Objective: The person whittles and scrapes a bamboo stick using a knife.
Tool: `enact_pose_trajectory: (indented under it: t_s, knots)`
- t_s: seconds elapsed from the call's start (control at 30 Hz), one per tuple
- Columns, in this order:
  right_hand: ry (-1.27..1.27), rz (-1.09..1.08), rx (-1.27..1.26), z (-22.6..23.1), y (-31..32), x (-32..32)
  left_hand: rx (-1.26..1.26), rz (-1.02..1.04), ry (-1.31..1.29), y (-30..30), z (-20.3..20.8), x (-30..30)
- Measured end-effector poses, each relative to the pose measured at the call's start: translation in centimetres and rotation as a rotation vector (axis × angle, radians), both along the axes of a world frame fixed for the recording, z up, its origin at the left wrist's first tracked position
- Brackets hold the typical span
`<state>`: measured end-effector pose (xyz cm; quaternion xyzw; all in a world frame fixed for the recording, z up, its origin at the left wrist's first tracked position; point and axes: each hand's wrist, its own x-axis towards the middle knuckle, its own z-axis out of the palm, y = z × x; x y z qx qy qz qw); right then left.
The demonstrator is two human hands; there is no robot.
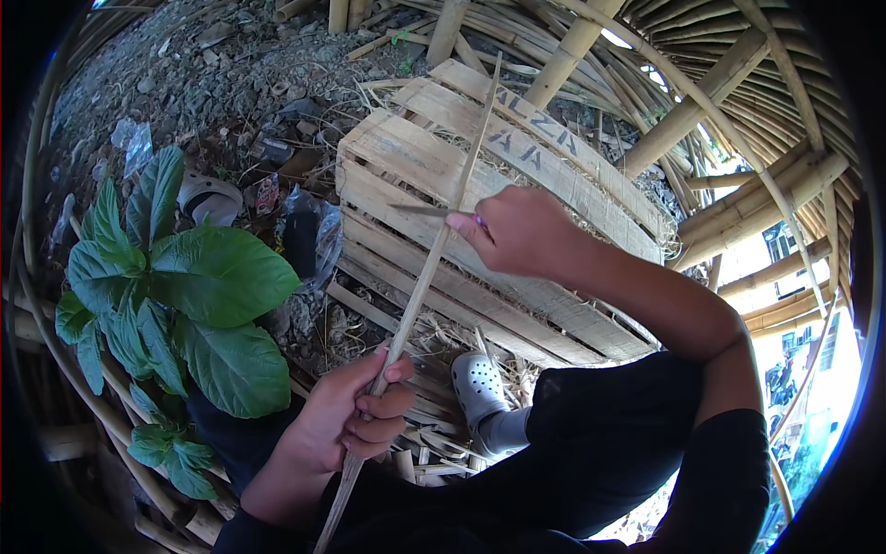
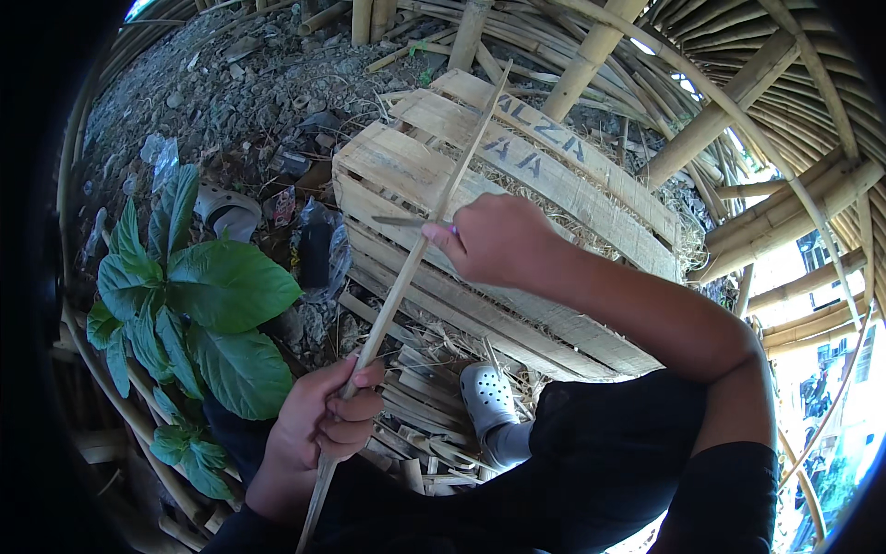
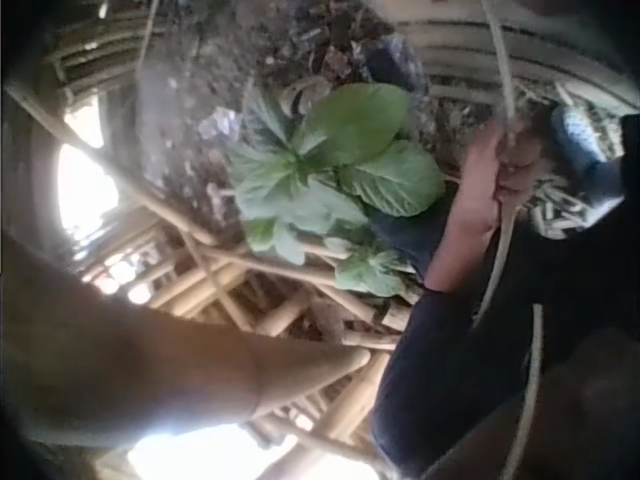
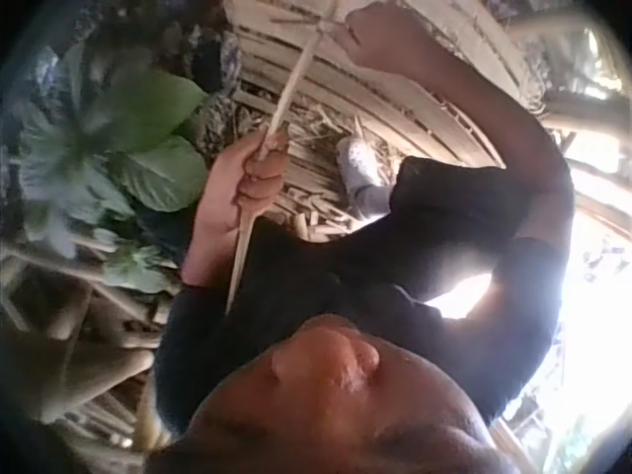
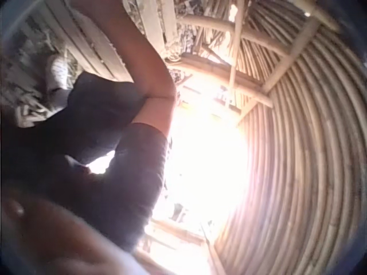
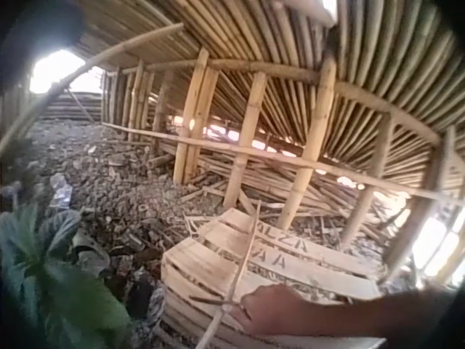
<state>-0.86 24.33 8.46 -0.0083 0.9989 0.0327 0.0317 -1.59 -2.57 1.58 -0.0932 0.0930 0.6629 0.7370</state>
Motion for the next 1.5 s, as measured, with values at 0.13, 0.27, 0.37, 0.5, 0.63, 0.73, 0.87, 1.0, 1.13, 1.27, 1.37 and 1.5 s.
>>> enact_pose_trajectory:
  t_s: [0.13,0.27,0.37,0.5,0.63,0.73,0.87,1.0,1.13,1.27,1.37,1.5]
  knots:
    - [-0.128,0.052,-0.002,0.6,-0.2,0.4,-0.028,0.023,-0.06,0.1,0.1,0.2]
    - [-0.103,-0.051,0.111,1.5,3.5,-2.2,-0.034,0.016,-0.075,0.2,0.1,0.1]
    - [-0.134,0.116,0.066,0.9,1.6,-1.1,-0.056,0.048,-0.036,-0.2,0.1,0.4]
    - [-0.164,0.055,0.033,1.4,4.8,-2.8,-0.079,0.027,-0.012,0.1,0.4,0.2]
    - [-0.178,0.105,0.047,1.2,2.3,-1.8,-0.052,0.041,-0.062,-0.2,0.0,0.2]
    - [-0.098,0.323,-0.034,-0.2,3.1,-1.5,-0.075,0.027,0.001,-0.1,0.1,0.1]
    - [-0.146,-0.022,0.114,0.9,8.3,-4.0,-0.051,0.004,0.016,0.1,0.4,0.1]
    - [0.081,0.345,-0.048,-0.6,5.2,-2.9,-0.069,0.016,-0.007,-0.3,-0.1,0.2]
    - [-0.241,0.054,0.025,0.6,7.7,-4.2,-0.064,0.0,0.021,-0.3,-0.1,0.0]
    - [0.002,0.271,0.026,-1.3,7.7,-3.3,-0.062,0.011,0.003,-0.4,-0.1,0.1]
    - [-0.155,0.076,0.032,-0.2,7.2,-3.7,-0.072,0.008,0.023,-0.3,-0.2,0.1]
    - [-0.075,0.039,0.095,0.6,8.5,-4.2,-0.055,0.007,0.022,-0.2,0.1,0.1]
